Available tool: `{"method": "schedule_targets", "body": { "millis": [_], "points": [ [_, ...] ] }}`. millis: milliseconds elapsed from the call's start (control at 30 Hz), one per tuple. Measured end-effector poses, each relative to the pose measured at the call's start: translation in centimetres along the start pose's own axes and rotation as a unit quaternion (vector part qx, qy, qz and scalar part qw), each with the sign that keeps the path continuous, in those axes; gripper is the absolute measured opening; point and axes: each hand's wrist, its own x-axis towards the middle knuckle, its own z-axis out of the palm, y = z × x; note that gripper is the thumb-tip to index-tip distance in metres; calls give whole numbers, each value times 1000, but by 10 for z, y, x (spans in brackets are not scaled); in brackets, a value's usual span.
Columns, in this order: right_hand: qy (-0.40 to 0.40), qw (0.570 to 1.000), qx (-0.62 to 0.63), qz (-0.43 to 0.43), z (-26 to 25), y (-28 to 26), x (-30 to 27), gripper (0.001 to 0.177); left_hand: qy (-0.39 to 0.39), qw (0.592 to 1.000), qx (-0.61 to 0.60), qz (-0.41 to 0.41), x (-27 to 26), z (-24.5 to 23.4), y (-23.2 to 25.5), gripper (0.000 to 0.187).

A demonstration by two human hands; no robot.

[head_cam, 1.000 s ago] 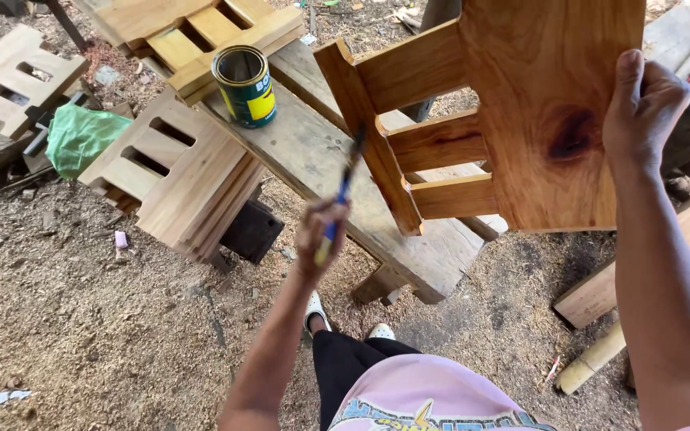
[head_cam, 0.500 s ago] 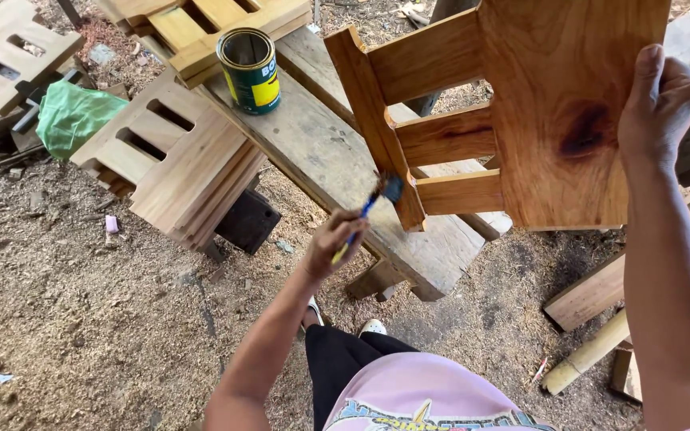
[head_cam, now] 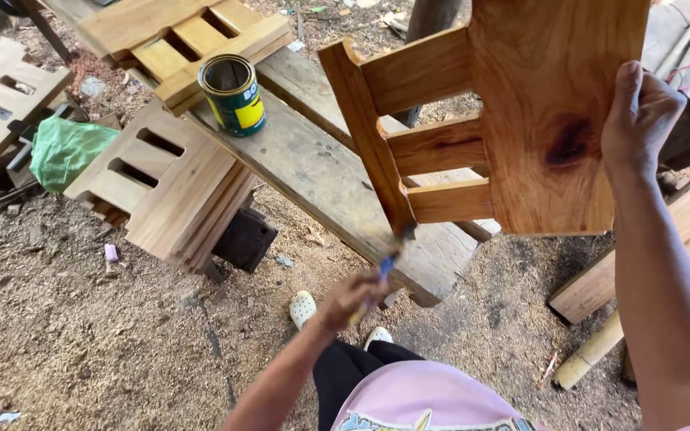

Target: Applying a clear finish or paint to wooden furniture components using a brush.

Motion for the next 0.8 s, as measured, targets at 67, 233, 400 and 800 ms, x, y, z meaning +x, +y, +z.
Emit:
{"method": "schedule_targets", "body": {
  "millis": [67, 233, 400, 800],
  "points": [
    [-6, 1000, 15, -3, -1, -10, -2, 73, 20, 979, -141, -149, 23, -40, -9, 19],
    [6, 1000, 11, -2, 0, -8, -4, 80, 86, 878, 313, 352, 82, -98, 0, 19],
    [6, 1000, 17, 0, 3, -25, -7, 73, 191, 924, 160, 291, 40, -31, -49, 20],
    [-22, 998, -38, 41, 41, -186, -18, 50, 90, 922, 252, 280, 20, -45, 108, 21]
  ]
}}
